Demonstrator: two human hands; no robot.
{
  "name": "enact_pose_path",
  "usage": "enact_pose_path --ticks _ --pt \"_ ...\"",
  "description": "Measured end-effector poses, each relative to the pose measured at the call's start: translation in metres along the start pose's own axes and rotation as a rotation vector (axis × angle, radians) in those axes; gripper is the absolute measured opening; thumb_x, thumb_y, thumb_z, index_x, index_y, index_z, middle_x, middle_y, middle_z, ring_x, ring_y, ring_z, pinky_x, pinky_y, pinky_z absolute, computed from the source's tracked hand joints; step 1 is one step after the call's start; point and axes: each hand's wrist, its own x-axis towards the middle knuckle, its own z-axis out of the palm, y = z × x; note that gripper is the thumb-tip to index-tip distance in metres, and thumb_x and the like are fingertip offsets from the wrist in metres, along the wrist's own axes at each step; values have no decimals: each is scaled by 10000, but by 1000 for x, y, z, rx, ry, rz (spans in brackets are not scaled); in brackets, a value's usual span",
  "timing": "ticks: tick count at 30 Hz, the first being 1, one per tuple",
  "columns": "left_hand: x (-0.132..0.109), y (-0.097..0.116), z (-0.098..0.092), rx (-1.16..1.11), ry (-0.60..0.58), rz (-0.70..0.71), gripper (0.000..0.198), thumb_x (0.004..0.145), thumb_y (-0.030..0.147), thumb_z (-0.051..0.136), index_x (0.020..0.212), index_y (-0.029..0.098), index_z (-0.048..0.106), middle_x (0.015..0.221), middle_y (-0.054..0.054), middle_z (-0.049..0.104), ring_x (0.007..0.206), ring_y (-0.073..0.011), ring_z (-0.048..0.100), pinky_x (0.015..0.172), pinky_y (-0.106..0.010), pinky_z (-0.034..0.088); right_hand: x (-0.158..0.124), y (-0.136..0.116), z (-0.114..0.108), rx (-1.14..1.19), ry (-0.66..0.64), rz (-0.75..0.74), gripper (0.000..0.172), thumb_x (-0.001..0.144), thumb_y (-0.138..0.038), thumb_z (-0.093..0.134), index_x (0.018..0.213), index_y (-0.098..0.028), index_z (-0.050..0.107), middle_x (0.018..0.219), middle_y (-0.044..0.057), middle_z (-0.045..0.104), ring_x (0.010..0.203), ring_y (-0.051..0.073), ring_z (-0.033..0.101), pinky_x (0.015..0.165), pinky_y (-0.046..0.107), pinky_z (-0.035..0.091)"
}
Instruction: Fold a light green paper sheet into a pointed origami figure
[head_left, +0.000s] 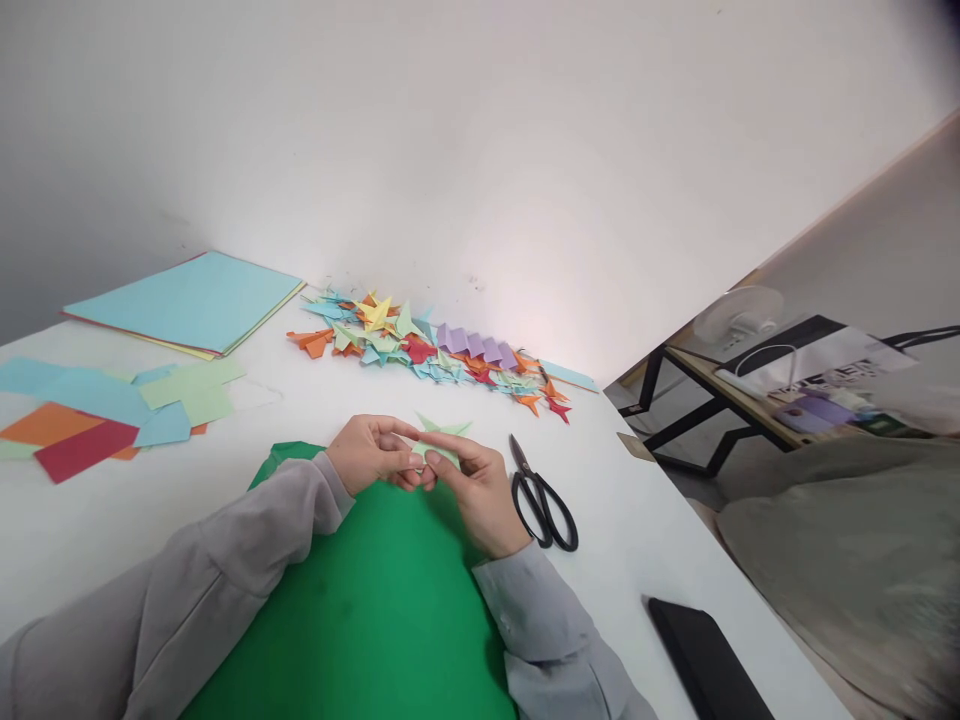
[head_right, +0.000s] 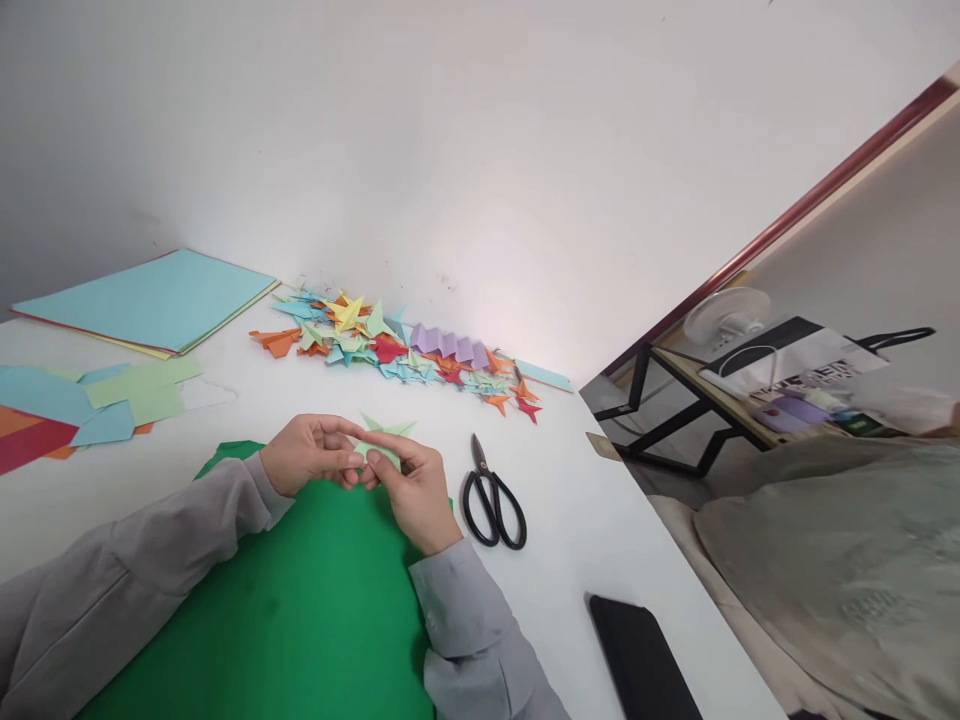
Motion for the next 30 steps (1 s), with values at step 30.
enact_pose_path --ticks 30 --pt "5 -3 -3 -225 236 35 237 581 27 721 747 78 559 542 -48 645 544 -172 653 576 -286 557 1 5 1 245 354 59 277 664 -191 628 939 -182 605 633 -20 623 580 132 583 598 281 445"
